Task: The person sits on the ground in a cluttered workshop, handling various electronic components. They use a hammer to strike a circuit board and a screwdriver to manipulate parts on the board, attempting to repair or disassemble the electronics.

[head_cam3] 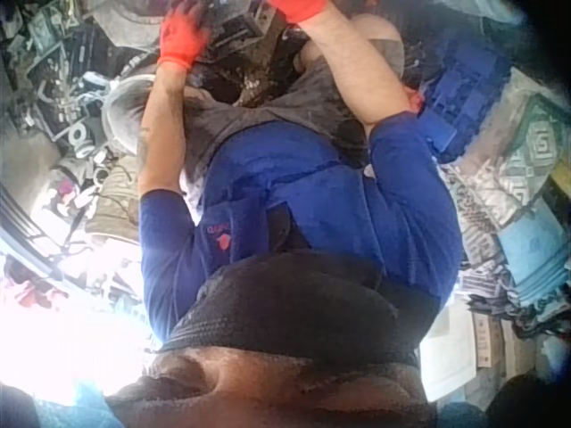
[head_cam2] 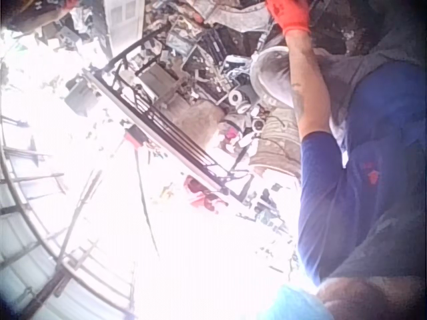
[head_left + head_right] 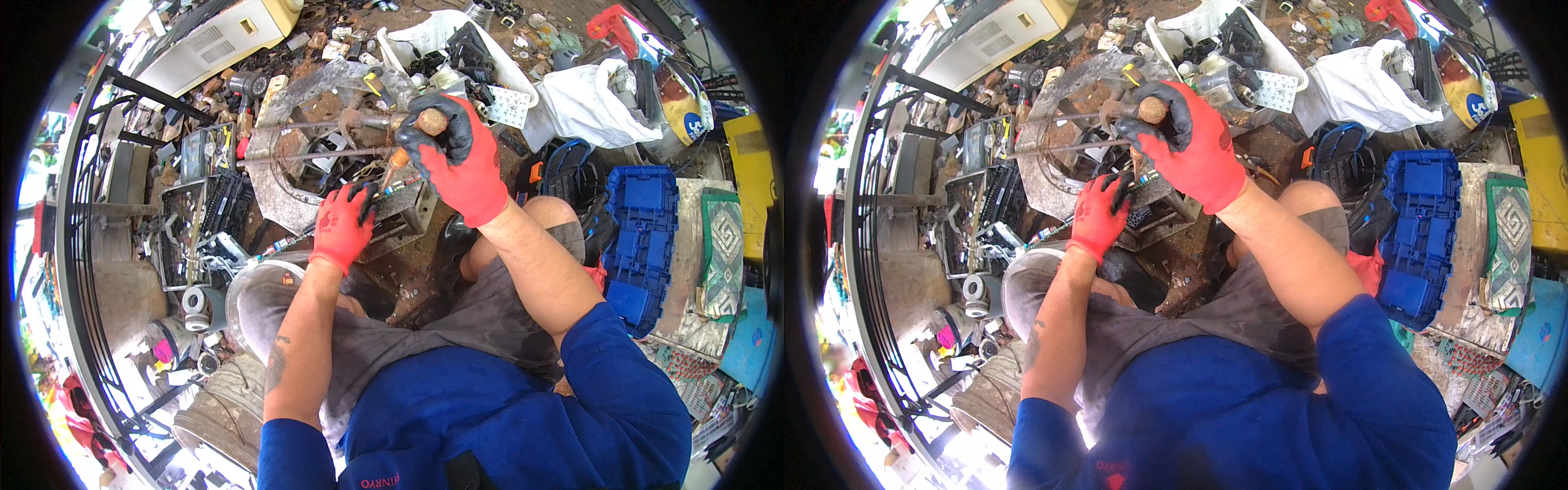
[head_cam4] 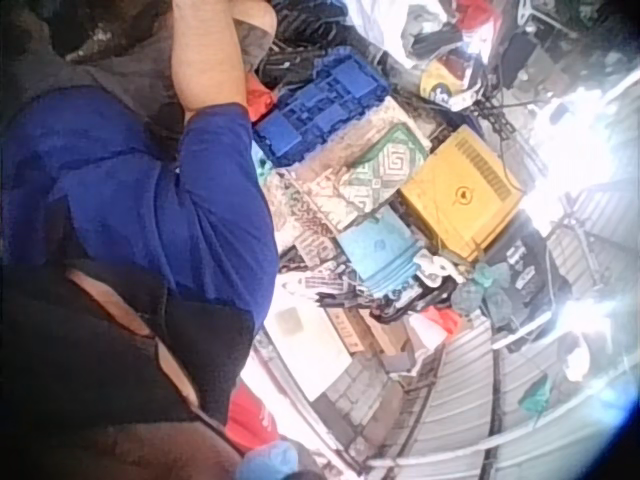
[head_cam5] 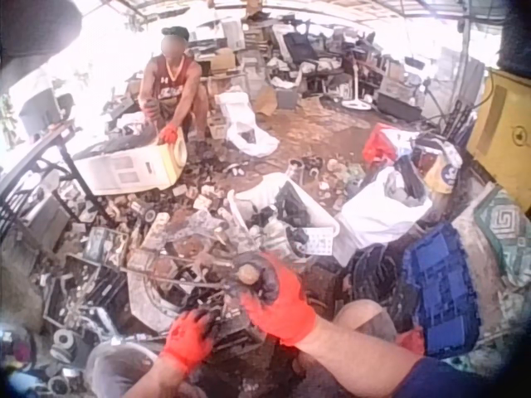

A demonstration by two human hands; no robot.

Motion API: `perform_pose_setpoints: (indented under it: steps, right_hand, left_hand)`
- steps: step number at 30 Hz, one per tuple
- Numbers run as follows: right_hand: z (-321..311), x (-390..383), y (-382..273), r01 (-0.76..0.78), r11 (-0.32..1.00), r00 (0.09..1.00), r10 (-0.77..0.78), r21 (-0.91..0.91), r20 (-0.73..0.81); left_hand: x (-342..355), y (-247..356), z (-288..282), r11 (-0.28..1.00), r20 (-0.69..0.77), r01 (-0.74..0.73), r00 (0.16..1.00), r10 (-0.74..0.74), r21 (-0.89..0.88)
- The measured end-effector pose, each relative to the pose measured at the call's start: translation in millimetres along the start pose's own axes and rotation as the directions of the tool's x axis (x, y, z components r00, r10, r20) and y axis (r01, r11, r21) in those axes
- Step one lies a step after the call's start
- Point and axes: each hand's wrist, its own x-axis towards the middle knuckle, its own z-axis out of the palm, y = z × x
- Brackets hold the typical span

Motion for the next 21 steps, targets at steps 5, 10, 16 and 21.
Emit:
perform_pose_setpoints:
  steps: [5, 10, 16, 21]
  right_hand:
    - [6, -5, 4, -0.074, 0.997, 0.997, 0.072, 0.034, 0.036]
    - [10, -9, 6, -0.133, 0.987, 0.990, 0.128, 0.086, 0.059]
    - [10, -6, 4, 0.031, 0.997, 0.996, -0.025, -0.074, 0.080]
    - [14, -14, 10, 0.036, 0.997, 0.996, -0.030, -0.070, 0.083]
  left_hand:
    - [-1, 3, -1, 1.000, 0.018, 0.000, 1.000, 0.001, -0.017]
    - [0, 4, -2, 0.999, 0.019, 0.006, 1.000, -0.005, -0.032]
    - [-1, 4, 1, 0.998, -0.070, 0.000, 0.998, -0.004, -0.056]
    - [-1, 4, 0, 0.998, -0.030, 0.001, 1.000, -0.003, -0.064]
